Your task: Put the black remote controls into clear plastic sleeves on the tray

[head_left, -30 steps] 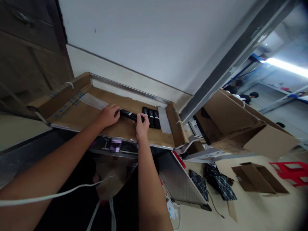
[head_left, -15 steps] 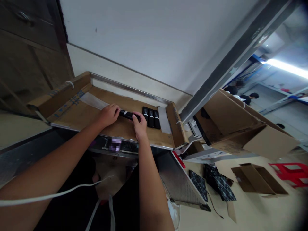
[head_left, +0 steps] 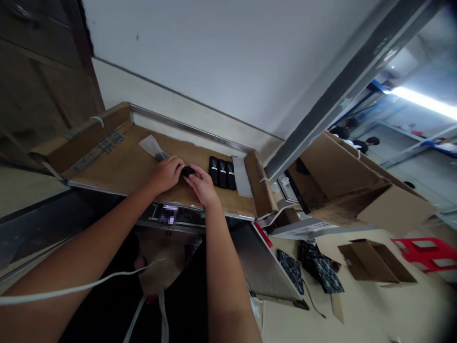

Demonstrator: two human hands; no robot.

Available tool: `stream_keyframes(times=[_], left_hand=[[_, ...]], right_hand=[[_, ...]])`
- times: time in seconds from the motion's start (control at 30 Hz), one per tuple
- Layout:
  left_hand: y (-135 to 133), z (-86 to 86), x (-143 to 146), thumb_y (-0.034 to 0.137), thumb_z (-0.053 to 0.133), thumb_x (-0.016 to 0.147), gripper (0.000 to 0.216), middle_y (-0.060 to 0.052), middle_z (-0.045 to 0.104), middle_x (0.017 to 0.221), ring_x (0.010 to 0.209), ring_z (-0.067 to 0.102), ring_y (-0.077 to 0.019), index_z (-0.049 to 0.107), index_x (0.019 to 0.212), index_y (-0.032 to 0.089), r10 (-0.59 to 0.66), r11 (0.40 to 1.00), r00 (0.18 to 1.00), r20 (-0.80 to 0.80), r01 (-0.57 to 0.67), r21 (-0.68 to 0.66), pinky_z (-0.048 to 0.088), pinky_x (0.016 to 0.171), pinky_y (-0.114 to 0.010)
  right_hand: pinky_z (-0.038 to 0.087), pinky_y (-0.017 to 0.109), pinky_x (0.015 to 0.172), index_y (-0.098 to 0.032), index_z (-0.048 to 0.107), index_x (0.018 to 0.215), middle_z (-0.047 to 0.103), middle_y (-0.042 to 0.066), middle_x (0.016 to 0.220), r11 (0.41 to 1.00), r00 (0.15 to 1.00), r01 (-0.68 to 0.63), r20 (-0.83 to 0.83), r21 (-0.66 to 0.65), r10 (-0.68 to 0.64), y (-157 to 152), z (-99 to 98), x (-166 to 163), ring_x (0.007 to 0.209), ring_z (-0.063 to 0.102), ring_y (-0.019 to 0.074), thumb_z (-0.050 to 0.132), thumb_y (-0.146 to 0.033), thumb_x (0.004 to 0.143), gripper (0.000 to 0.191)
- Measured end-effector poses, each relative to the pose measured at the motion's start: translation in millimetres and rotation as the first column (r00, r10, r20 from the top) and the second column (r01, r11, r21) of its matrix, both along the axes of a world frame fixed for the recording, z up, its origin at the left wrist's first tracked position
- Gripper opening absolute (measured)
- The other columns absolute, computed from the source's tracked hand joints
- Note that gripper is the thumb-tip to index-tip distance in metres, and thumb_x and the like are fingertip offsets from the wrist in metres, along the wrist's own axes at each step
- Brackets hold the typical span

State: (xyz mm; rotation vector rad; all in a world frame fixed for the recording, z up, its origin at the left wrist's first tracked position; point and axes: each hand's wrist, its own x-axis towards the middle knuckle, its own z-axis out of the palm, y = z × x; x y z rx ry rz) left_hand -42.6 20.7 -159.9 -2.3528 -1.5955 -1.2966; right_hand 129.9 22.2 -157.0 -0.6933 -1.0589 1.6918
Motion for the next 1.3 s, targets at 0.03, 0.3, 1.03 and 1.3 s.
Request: stream_keyframes(times=[0.03, 0.3, 1.03, 1.3], left_hand=[[-0.6, 0.5, 0.8, 0.025, 0.039, 0.099, 0.021, -0.011, 0.064, 0.093, 0.092, 0.061, -0.0257, 0.057, 0.091, 0.019, -0.009, 1.000, 1.000, 0.009, 0.009, -0.004, 0.049, 0.085, -0.040], [-2.1, 2.5, 0.7, 0.029, 0.039, 0.099, 0.022, -0.009, 0.063, 0.091, 0.091, 0.061, -0.0246, 0.056, 0.089, 0.020, -0.060, 0.998, 0.997, 0.038, 0.061, -0.028, 0.049, 0.085, -0.039], [-4.3, 4.0, -8.2, 0.037, 0.042, 0.099, 0.029, -0.009, 0.072, 0.095, 0.090, 0.066, -0.0238, 0.065, 0.097, 0.018, 0.065, 0.988, 0.978, 0.200, -0.035, -0.151, 0.049, 0.084, -0.035], [2.9, 3.6, -17.1, 0.035, 0.051, 0.091, 0.025, -0.009, 0.073, 0.084, 0.078, 0.066, -0.0254, 0.069, 0.082, 0.020, 0.457, 0.852, 0.867, 0.196, -0.365, -0.375, 0.044, 0.069, -0.034]], right_hand=[[0.053, 0.041, 0.109, -0.020, 0.068, 0.110, 0.071, 0.004, 0.118, 1.000, 0.999, 0.028, 0.016, -0.004, -0.027, 1.2, -1.1, -0.9, 0.119, 0.064, 0.0189, 0.078, -0.018, 0.068, 0.043], [0.064, 0.035, 0.080, -0.018, 0.063, 0.105, 0.070, 0.001, 0.095, 0.988, 0.967, 0.156, 0.206, -0.012, -0.150, 13.8, -15.6, -20.9, 0.079, 0.069, 0.0143, 0.081, -0.022, 0.069, 0.040], [0.051, 0.029, 0.072, -0.018, 0.077, 0.089, 0.073, 0.004, 0.075, 0.918, 0.495, 0.248, 0.774, 0.309, -0.394, 19.2, -2.2, -44.2, 0.073, 0.067, 0.0203, 0.070, -0.013, 0.071, 0.020], [0.046, 0.023, 0.064, -0.019, 0.073, 0.108, 0.065, -0.005, 0.066, 0.922, 0.677, -0.055, 0.693, 0.384, -0.248, -3.8, -11.5, -23.9, 0.060, 0.057, 0.0127, 0.067, -0.018, 0.077, 0.031]])
